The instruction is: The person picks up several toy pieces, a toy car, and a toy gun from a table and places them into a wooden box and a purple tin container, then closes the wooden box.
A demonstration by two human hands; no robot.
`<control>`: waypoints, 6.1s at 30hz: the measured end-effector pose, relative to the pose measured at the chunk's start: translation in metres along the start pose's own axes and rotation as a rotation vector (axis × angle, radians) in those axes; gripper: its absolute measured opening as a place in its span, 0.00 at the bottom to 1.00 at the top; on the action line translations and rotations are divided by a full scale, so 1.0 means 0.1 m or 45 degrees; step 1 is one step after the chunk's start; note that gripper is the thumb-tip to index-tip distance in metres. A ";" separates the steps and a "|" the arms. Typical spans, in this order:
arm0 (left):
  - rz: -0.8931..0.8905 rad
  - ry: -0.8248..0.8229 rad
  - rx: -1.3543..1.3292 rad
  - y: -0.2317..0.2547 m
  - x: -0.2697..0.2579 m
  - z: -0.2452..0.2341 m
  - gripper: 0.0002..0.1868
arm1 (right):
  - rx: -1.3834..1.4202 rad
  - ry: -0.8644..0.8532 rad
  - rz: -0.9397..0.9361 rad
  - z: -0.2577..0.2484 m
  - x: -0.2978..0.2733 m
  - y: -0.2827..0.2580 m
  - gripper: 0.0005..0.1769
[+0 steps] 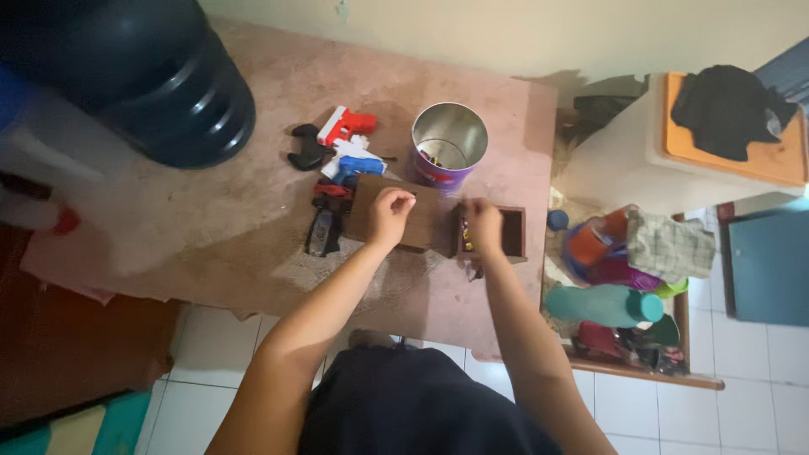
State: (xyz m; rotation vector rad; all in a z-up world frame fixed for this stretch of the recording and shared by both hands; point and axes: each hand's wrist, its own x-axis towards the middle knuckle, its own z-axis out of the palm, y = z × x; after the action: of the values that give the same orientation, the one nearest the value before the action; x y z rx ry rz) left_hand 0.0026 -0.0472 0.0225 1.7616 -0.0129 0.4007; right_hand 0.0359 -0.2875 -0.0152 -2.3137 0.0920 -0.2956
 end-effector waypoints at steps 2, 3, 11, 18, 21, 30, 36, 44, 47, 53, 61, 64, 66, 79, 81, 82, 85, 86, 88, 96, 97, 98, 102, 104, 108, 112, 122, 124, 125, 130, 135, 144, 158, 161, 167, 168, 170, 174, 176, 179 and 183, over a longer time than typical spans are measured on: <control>0.002 -0.098 -0.007 0.10 0.00 0.11 0.04 | -0.046 0.030 0.127 -0.13 0.02 0.30 0.13; 0.003 -0.185 -0.011 0.14 -0.02 0.19 0.04 | -0.061 -0.039 0.132 -0.18 0.05 0.45 0.12; 0.299 -0.554 0.238 0.34 -0.18 0.78 0.03 | -0.205 -0.394 0.242 0.02 0.12 0.82 0.16; 0.480 -0.801 0.640 0.21 -0.38 0.95 0.03 | -0.161 -0.521 0.262 0.04 0.11 0.94 0.20; 0.431 -0.863 0.687 0.23 -0.43 0.97 0.03 | -0.221 -0.523 0.236 0.07 0.12 0.93 0.21; 0.397 -0.903 0.755 0.16 -0.40 0.99 0.03 | -0.252 -0.549 0.283 0.09 0.08 0.95 0.21; 0.466 -0.873 0.754 0.27 -0.36 0.93 0.04 | -0.294 -0.519 0.136 0.12 0.03 0.89 0.21; 0.392 -0.526 0.668 0.43 -0.07 0.26 0.13 | -0.593 -0.487 0.210 0.05 0.08 0.43 0.14; 0.398 -0.388 0.766 0.40 0.07 -0.22 0.19 | -0.225 -0.303 -0.097 -0.08 0.01 -0.03 0.12; 0.303 -0.447 1.026 0.15 0.12 -0.69 0.29 | -0.070 -0.294 -0.209 0.01 -0.08 -0.78 0.14; -0.290 -0.329 0.679 -0.18 0.05 -0.67 0.14 | -0.036 -0.408 -0.239 0.00 -0.31 -1.02 0.14; 0.263 -0.370 0.957 -0.23 0.09 -0.68 0.10 | -0.117 -0.426 -0.260 0.05 -0.33 -0.98 0.14; 0.326 -0.374 1.025 -0.26 0.12 -0.67 0.06 | -0.100 -0.426 -0.245 0.09 -0.34 -0.95 0.14; 0.207 -0.234 0.658 -0.33 0.24 -0.69 0.08 | -0.010 -0.426 -0.216 0.16 -0.40 -1.04 0.13; 0.003 -0.147 0.479 -0.32 0.27 -0.72 0.08 | -0.044 -0.455 -0.175 0.22 -0.39 -1.11 0.13; 0.003 -0.148 0.479 -0.31 0.29 -0.74 0.08 | -0.080 -0.484 -0.139 0.26 -0.38 -1.16 0.14; 0.034 0.061 0.388 -0.31 0.31 -0.82 0.09 | -0.070 -0.519 -0.313 0.39 -0.40 -1.33 0.16; -0.024 0.072 0.322 -0.32 0.32 -0.84 0.09 | -0.068 -0.521 -0.317 0.45 -0.41 -1.39 0.16; -0.082 0.089 0.258 -0.33 0.33 -0.87 0.08 | 0.043 -0.436 -0.511 0.58 -0.42 -1.49 0.17; -0.243 0.125 0.037 -0.27 0.30 -0.89 0.08 | -0.064 -0.463 -0.609 1.04 -0.42 -1.39 0.06; -0.244 0.127 0.038 -0.23 0.28 -0.89 0.08 | 0.006 -0.455 -0.613 1.04 -0.41 -1.35 0.06; -0.146 0.121 0.130 -0.17 0.28 -0.88 0.08 | 0.006 -0.454 -0.611 1.05 -0.40 -1.31 0.06; 0.152 -0.023 0.294 0.20 0.22 -0.68 0.09 | 0.961 -0.533 0.181 1.13 -0.21 -1.03 0.07; 0.127 -0.101 0.339 0.42 0.13 -0.55 0.09 | 1.622 -0.623 0.671 1.07 -0.14 -0.82 0.06; 0.064 -0.323 0.279 0.65 0.12 -0.18 0.08 | 1.658 -0.583 0.781 0.62 -0.03 -0.58 0.12; 0.251 -0.354 0.215 0.55 0.11 0.27 0.07 | 1.508 -0.512 0.649 0.11 -0.07 -0.46 0.13; 0.299 -0.635 0.227 0.25 0.00 1.20 0.05 | 1.607 -0.364 0.827 -0.43 -0.03 0.47 0.14; 0.277 -0.719 0.246 0.15 -0.05 1.31 0.04 | 1.466 -0.374 0.990 -0.37 -0.01 0.73 0.13; 0.305 -0.803 0.364 0.09 -0.10 1.35 0.05 | 1.468 -0.370 0.990 -0.36 -0.03 0.84 0.13; 0.620 -0.992 0.594 -0.24 -0.22 1.50 0.06 | -0.210 -0.491 -0.587 -0.31 -0.01 1.10 0.19; 0.593 -1.070 0.759 -0.30 -0.33 1.54 0.11 | 0.497 -0.488 0.632 -0.10 -0.05 1.03 0.11; 0.499 -1.217 1.057 -0.07 -0.30 1.51 0.08 | 0.273 -0.526 0.381 -0.09 -0.03 1.04 0.12; 0.140 -1.033 0.796 -0.16 -0.41 1.45 0.15 | -0.169 -0.528 0.239 -0.06 0.06 0.93 0.16; 0.067 -0.985 0.708 -0.13 -0.42 1.39 0.14 | -0.180 -0.575 0.259 -0.08 0.10 0.89 0.16; 0.477 -0.878 0.730 0.11 -0.40 1.08 0.07 | -0.206 -0.672 0.291 -0.14 0.08 0.70 0.19; 0.451 -0.835 0.690 0.18 -0.42 1.02 0.06 | -0.184 -0.667 0.268 -0.17 0.04 0.68 0.19; 0.413 -0.790 0.681 0.31 -0.49 0.88 0.07 | -0.156 -0.669 0.237 -0.17 0.00 0.64 0.19; 0.329 -0.675 0.672 0.45 -0.66 0.68 0.10 | -0.255 -0.661 0.069 -0.25 -0.02 0.57 0.18; 0.366 -0.594 0.638 0.44 -0.76 0.58 0.11 | -0.247 -0.675 0.096 -0.29 -0.03 0.46 0.17; 0.370 -0.451 0.584 0.36 -0.92 0.42 0.11 | -0.226 -0.494 -0.078 -0.44 -0.10 0.20 0.15; 0.195 -0.223 0.613 0.04 -1.14 0.15 0.11 | 0.030 -0.385 -0.156 -0.66 -0.32 -0.24 0.14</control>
State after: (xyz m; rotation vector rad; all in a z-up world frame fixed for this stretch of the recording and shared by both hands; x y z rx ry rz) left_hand -0.1014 -0.0861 -0.0072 2.2768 -0.1912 0.3791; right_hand -0.0119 -0.3130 0.0401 -2.3167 -0.2037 -0.0055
